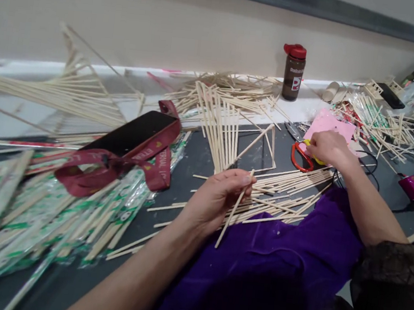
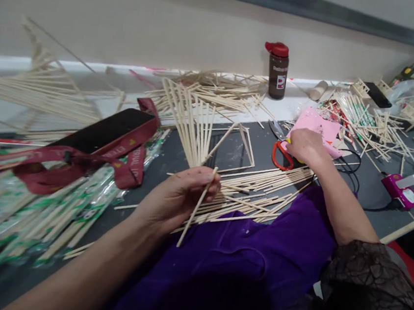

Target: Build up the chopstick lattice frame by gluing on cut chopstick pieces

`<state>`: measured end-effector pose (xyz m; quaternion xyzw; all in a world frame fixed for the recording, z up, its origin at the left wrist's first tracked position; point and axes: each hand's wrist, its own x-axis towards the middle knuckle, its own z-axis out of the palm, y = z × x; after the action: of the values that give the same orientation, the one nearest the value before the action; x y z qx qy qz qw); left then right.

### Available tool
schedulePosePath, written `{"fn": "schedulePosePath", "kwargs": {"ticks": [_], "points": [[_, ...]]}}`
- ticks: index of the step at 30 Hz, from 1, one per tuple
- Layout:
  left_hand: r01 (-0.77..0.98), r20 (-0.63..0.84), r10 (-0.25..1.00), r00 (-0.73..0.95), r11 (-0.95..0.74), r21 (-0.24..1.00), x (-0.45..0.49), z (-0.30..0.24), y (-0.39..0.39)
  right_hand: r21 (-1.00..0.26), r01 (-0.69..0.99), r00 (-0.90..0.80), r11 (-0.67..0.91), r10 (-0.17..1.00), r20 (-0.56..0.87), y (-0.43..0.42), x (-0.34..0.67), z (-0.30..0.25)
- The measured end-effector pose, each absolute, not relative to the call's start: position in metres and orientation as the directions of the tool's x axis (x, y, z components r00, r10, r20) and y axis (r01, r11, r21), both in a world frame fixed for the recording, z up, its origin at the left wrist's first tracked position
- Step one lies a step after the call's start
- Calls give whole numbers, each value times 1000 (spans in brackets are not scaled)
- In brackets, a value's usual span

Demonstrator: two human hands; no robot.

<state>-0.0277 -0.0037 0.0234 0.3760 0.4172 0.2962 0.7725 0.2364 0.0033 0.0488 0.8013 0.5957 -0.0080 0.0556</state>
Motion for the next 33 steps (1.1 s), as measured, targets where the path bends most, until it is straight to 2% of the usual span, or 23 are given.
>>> {"fn": "schedulePosePath", "kwargs": {"ticks": [2,5,19,23,26,28,30,33], "points": [[-137,-425,773,472,540,831,-27,23,-5,150,941,323,-304,938,-128,8,238,35],[-143,-421,774,473,539,830,-28,22,-6,162,942,312,-293,944,-107,12,236,21],[-155,-404,755,516,547,823,-29,15,-7,44,898,439,-438,899,-15,15,245,15],[-131,-404,747,528,542,830,-28,15,-12,-124,889,454,-440,883,120,12,251,22],[-109,-428,729,534,561,820,-26,15,-17,-376,841,492,-390,841,227,12,257,28],[-103,-439,719,539,574,812,-26,14,-18,-589,765,476,-261,845,243,12,259,31],[-112,-430,723,541,569,815,-26,15,-19,-747,659,424,-90,864,270,11,257,37],[-153,-360,773,522,500,852,-28,21,-17,-848,488,321,207,861,395,4,242,53]]}}
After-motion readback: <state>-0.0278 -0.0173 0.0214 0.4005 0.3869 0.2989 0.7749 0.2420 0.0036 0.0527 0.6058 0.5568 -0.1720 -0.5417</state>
